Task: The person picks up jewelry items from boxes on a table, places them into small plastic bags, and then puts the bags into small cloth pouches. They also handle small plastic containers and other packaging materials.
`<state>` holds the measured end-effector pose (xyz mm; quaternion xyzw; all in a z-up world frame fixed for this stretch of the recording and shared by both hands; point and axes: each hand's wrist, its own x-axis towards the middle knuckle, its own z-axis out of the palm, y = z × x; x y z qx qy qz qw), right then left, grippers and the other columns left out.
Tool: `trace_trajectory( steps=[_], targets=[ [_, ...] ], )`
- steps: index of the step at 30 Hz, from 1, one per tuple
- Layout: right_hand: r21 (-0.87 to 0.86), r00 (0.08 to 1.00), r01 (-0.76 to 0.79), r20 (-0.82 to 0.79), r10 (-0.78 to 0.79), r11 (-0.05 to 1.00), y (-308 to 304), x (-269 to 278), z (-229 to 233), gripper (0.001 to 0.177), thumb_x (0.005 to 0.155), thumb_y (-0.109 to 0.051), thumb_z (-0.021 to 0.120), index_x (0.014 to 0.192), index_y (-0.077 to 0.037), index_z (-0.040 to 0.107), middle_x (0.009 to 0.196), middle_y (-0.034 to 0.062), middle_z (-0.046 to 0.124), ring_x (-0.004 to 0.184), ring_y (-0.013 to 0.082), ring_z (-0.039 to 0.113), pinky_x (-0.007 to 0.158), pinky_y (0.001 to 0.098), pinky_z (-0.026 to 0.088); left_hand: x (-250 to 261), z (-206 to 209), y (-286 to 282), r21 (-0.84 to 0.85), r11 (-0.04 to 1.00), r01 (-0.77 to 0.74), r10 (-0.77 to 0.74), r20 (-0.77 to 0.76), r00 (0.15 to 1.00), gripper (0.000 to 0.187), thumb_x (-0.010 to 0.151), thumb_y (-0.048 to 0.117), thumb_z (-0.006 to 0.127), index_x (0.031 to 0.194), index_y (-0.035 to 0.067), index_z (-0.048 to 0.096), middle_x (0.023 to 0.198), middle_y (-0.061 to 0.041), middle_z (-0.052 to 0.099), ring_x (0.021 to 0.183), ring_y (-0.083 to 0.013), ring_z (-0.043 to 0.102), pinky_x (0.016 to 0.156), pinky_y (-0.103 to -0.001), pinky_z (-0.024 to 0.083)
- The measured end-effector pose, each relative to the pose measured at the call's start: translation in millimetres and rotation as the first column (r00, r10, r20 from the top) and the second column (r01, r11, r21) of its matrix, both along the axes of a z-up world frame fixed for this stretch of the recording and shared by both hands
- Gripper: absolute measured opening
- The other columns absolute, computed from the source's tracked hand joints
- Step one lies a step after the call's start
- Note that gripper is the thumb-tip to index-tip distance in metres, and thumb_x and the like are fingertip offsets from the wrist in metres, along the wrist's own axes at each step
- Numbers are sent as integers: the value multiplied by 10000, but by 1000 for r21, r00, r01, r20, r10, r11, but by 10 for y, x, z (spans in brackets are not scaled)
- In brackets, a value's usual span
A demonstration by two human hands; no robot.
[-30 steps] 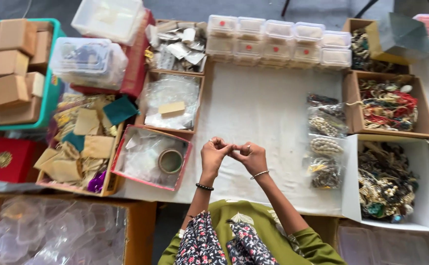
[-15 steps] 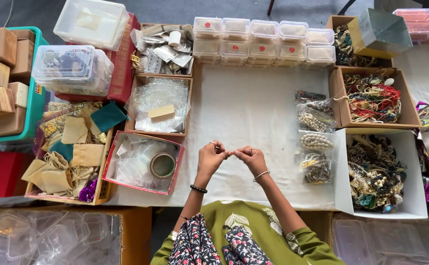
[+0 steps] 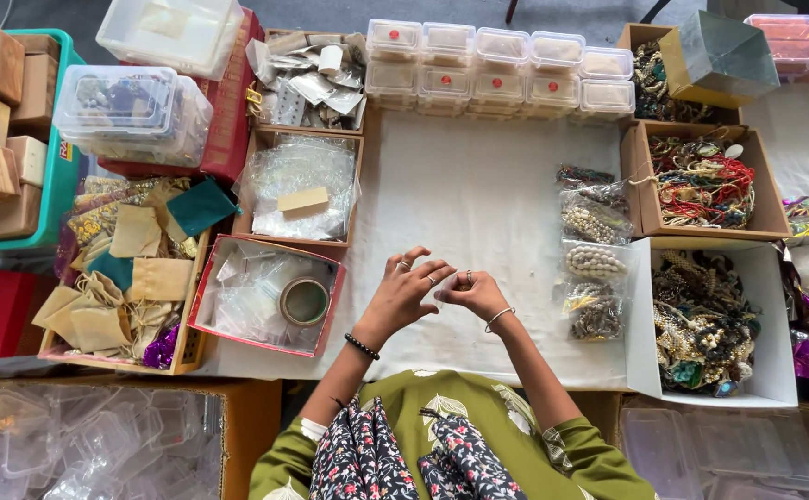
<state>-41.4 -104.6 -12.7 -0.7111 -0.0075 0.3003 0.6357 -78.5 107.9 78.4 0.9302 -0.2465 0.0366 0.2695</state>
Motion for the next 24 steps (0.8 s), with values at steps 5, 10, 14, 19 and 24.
trace_trajectory(
  steps=[5,10,14,19,24],
  targets=[
    [-163,999,-22,39,29,986,-21,13,-168,240,777,-207,890,751,-23,737,764,30,700,731,72,605,691,273,525,43,20,-17,121,991,63,-65,11,998,715,631,289,900,1292,203,642,1316,26,627,1374,-236,444,1083,-494,294],
    [-319,996,42,93,-13,947,32,34,-221,261,756,-256,852,878,-48,750,803,32,735,734,83,601,697,282,521,18,40,-101,123,987,107,-108,1,994,646,666,343,875,1250,180,653,1208,6,659,1315,-224,493,1076,-499,295],
    [-353,995,31,100,5,935,-5,33,-142,299,785,-241,817,1017,-66,745,864,25,737,780,97,661,733,275,537,8,-52,-117,-23,997,68,-66,51,996,589,688,325,879,1211,176,652,1189,-14,677,1259,-215,565,1058,-487,334],
    [5,975,220,25,-220,976,-114,50,139,350,929,-186,697,1257,-66,687,1000,73,709,877,152,624,778,313,522,12,-264,-87,-303,937,-172,155,-82,985,578,729,317,878,1230,156,640,1185,-11,701,1176,-205,644,1025,-417,406],
    [405,950,241,86,-299,882,47,53,1047,270,1057,-135,553,1296,-14,590,1150,105,714,1123,172,684,1018,329,549,42,-393,-291,-636,737,-226,127,-199,972,617,759,228,889,1267,54,586,1206,-81,702,1161,-245,693,1010,-365,540]
  ],
)
